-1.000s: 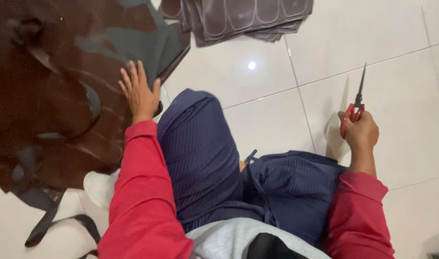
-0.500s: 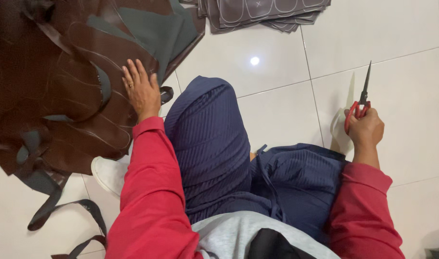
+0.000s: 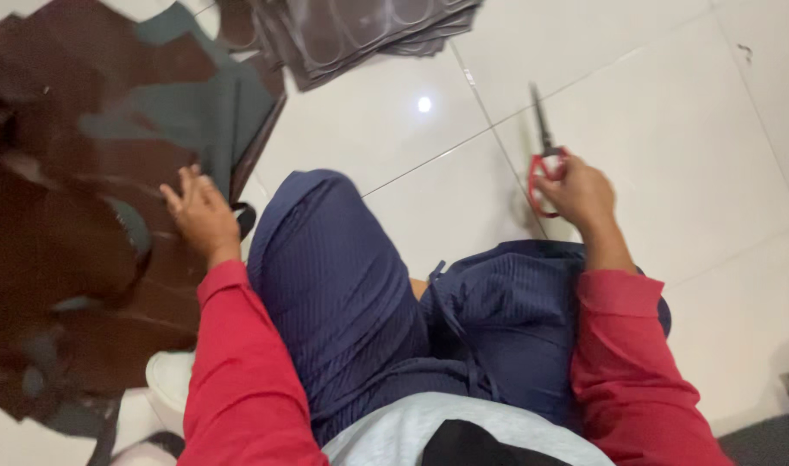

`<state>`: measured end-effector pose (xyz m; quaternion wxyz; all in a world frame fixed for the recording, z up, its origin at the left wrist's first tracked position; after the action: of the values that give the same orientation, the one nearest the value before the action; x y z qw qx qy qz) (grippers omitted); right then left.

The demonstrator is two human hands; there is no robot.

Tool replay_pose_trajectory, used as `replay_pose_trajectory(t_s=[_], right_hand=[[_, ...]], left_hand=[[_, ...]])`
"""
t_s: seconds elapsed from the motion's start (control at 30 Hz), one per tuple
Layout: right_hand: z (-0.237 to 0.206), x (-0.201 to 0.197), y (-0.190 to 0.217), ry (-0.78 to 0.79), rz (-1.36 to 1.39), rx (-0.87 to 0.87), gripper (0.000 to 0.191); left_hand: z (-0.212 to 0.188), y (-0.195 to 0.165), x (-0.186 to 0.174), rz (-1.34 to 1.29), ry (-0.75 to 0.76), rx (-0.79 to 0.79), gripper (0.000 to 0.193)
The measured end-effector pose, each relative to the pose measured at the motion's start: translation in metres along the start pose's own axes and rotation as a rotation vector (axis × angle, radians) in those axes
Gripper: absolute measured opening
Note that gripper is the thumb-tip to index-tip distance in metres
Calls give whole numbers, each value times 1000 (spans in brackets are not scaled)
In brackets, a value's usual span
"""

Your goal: The person sits on a tiled floor and uses red-handled scissors to cut along white outlines on a brown fabric sheet. They repeatedly cut out shapes, set them aside, and continue cutting additional pieces from the same sheet.

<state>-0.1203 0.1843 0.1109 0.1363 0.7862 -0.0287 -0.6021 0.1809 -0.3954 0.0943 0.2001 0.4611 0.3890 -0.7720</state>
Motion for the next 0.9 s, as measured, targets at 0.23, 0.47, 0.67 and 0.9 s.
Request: replay_pose_trajectory(t_s=[0.23, 0.47, 0.67, 0.9], right_hand=[[-54, -21, 93, 132, 552, 35, 49], [-17, 25, 46, 96, 1279, 266, 44], [6, 22, -102, -315, 1815, 490, 52], [9, 15, -125, -206, 1230, 513, 36]], left_hand=[[50, -87, -16, -242, -60, -276, 43], [-75, -436, 10, -487, 48, 958, 32], [-252, -501, 130, -496, 613, 879, 45], [-286, -446, 137, -570, 593, 917, 62]])
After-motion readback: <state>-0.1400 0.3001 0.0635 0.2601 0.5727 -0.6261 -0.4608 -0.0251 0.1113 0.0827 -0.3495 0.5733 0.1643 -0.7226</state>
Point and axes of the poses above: each hand's wrist, its own z-axis towards the middle knuckle, its own x-axis out of the palm, y = z × x, the point moved 8 cm from there along z, towards the middle knuckle, and after that the axes turned 4 degrees about -y, right-handed, at the moved point
